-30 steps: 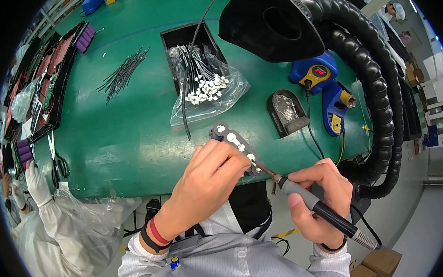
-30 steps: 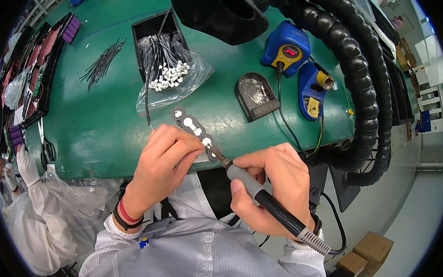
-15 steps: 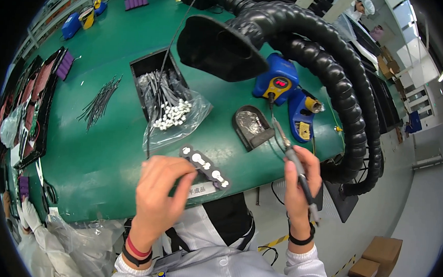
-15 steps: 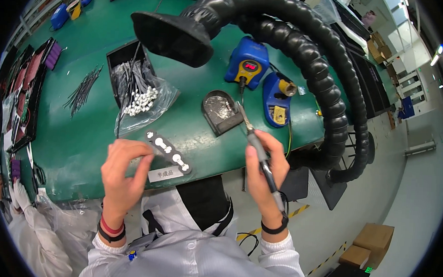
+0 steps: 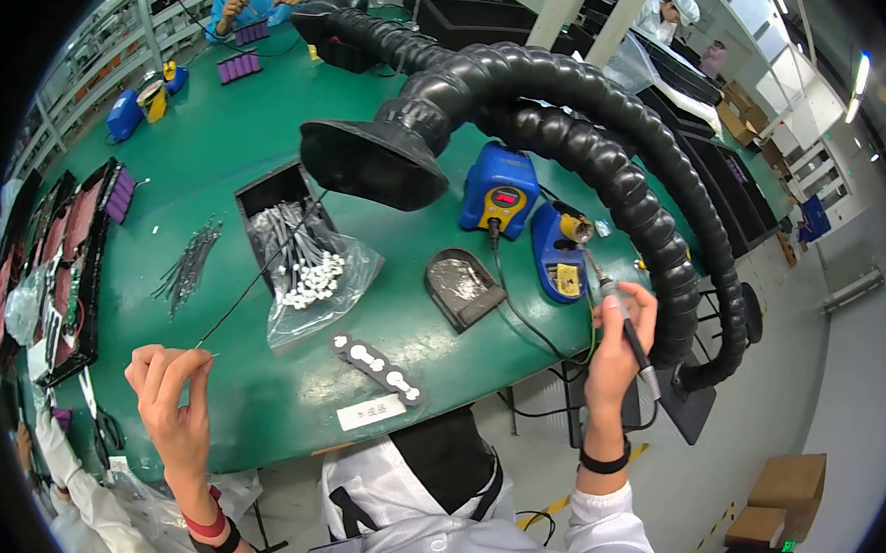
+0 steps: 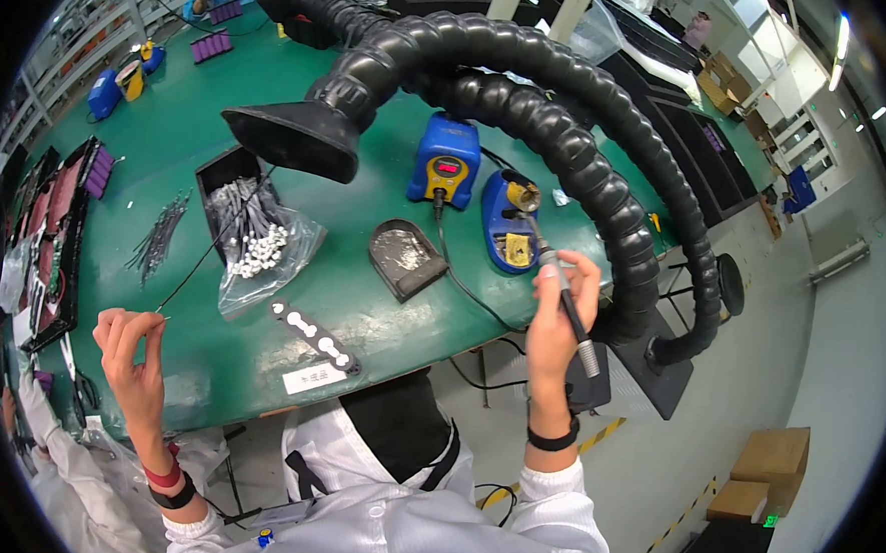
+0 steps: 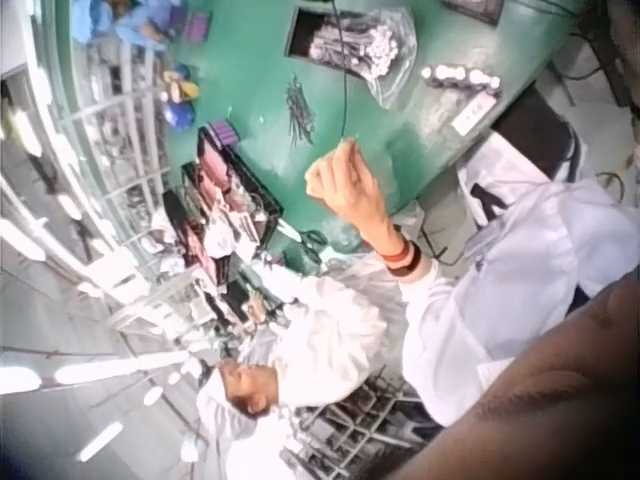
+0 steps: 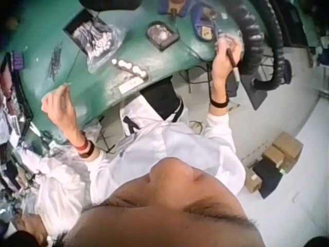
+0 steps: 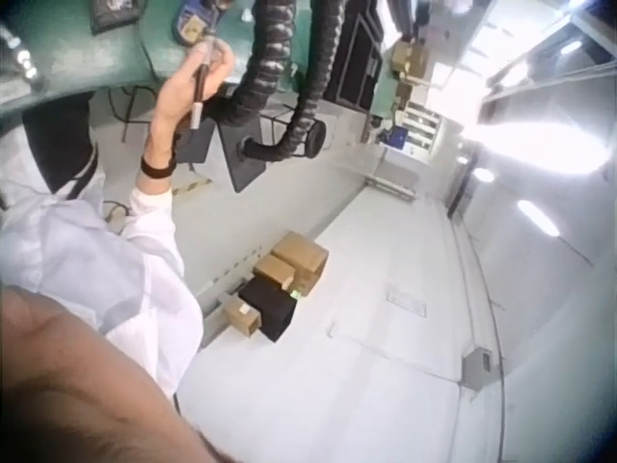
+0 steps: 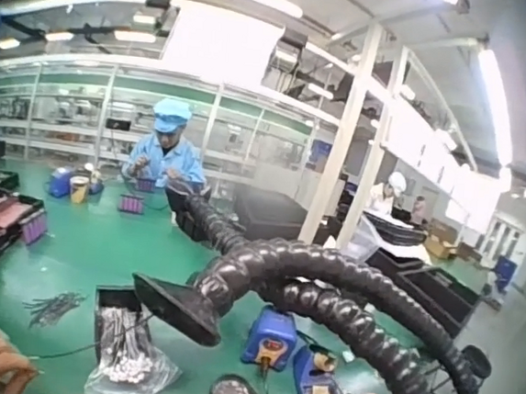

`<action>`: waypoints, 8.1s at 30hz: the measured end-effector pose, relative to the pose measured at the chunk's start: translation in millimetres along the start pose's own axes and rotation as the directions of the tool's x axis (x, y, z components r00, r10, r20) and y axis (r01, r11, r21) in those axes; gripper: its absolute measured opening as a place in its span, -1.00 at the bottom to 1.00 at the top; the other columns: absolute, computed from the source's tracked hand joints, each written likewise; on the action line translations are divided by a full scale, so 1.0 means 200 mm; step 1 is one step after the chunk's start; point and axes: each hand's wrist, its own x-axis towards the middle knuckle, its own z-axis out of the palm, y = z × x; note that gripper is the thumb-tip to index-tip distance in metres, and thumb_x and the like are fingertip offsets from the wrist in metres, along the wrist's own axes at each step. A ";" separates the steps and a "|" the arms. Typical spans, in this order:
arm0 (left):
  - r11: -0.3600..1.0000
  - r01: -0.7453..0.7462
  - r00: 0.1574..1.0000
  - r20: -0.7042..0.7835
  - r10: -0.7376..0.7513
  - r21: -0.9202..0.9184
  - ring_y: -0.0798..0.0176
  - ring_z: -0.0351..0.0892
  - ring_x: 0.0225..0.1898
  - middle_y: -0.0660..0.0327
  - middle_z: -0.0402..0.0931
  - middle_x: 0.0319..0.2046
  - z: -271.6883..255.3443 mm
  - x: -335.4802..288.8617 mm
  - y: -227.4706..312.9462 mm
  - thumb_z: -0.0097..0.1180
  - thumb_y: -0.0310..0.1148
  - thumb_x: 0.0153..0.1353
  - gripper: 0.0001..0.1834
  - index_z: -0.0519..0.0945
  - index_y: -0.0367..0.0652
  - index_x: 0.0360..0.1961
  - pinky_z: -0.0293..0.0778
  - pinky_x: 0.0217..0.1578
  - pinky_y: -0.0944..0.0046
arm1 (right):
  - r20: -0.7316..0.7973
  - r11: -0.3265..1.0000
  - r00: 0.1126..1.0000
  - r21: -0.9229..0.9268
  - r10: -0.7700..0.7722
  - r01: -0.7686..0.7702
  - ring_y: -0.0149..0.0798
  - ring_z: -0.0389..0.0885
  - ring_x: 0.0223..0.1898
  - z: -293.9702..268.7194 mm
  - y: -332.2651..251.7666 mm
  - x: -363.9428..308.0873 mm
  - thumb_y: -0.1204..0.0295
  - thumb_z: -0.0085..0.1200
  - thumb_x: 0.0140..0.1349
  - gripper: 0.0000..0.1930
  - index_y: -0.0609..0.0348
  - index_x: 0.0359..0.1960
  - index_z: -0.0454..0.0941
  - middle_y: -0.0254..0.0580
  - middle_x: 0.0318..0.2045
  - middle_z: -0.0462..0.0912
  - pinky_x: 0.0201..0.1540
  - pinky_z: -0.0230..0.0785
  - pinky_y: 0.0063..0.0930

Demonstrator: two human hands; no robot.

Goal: Soldering wires and components onto an electronic circuit board and battery assembly.

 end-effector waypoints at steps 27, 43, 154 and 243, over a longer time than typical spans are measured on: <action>0.931 -0.042 0.980 0.166 0.109 -0.362 -0.06 0.57 0.05 0.04 0.60 -0.03 0.45 0.37 0.14 0.22 -0.50 0.27 -0.76 0.68 -0.29 -0.04 0.51 0.09 0.05 | 0.361 0.884 0.906 0.318 0.223 -0.344 -0.50 0.46 -0.31 0.09 -0.02 -0.35 0.55 0.14 0.35 -0.67 0.22 0.14 0.53 -0.32 -0.22 0.56 -0.23 0.35 -0.60; 0.899 0.051 0.984 0.177 0.030 -0.436 -0.08 0.66 -0.18 0.03 0.66 -0.22 0.55 0.43 0.20 0.13 -0.52 0.33 -0.91 0.60 -0.28 -0.18 0.57 -0.14 0.08 | 0.687 0.975 0.708 0.005 -0.165 0.222 0.08 0.55 -0.02 0.30 -0.25 -0.53 0.39 0.38 0.13 -0.35 0.35 0.25 0.42 0.08 0.00 0.56 0.08 0.44 -0.12; 0.900 -0.093 0.986 0.085 0.142 -0.426 0.31 0.41 -0.31 0.42 0.72 -0.35 0.09 0.12 0.50 0.46 -0.46 0.08 -0.81 0.78 -0.02 -0.25 0.19 -0.16 0.23 | 0.691 0.940 0.644 0.302 -0.328 0.155 -0.30 0.59 -0.44 0.47 -0.56 -0.28 0.58 0.31 0.23 -0.92 0.30 -0.30 0.65 -0.19 -0.37 0.67 -0.45 0.39 -0.50; 0.956 0.042 0.986 0.165 0.007 -0.291 0.20 0.41 -0.27 0.41 0.71 -0.26 0.44 0.14 0.64 0.42 -0.62 -0.21 -0.66 0.66 -0.12 -0.33 0.17 -0.28 0.23 | 0.686 0.874 0.633 0.010 -0.360 0.486 -0.18 0.58 -0.55 0.25 -0.41 -0.20 0.31 0.25 0.26 -0.77 0.22 -0.22 0.59 -0.17 -0.52 0.63 -0.38 0.45 -0.31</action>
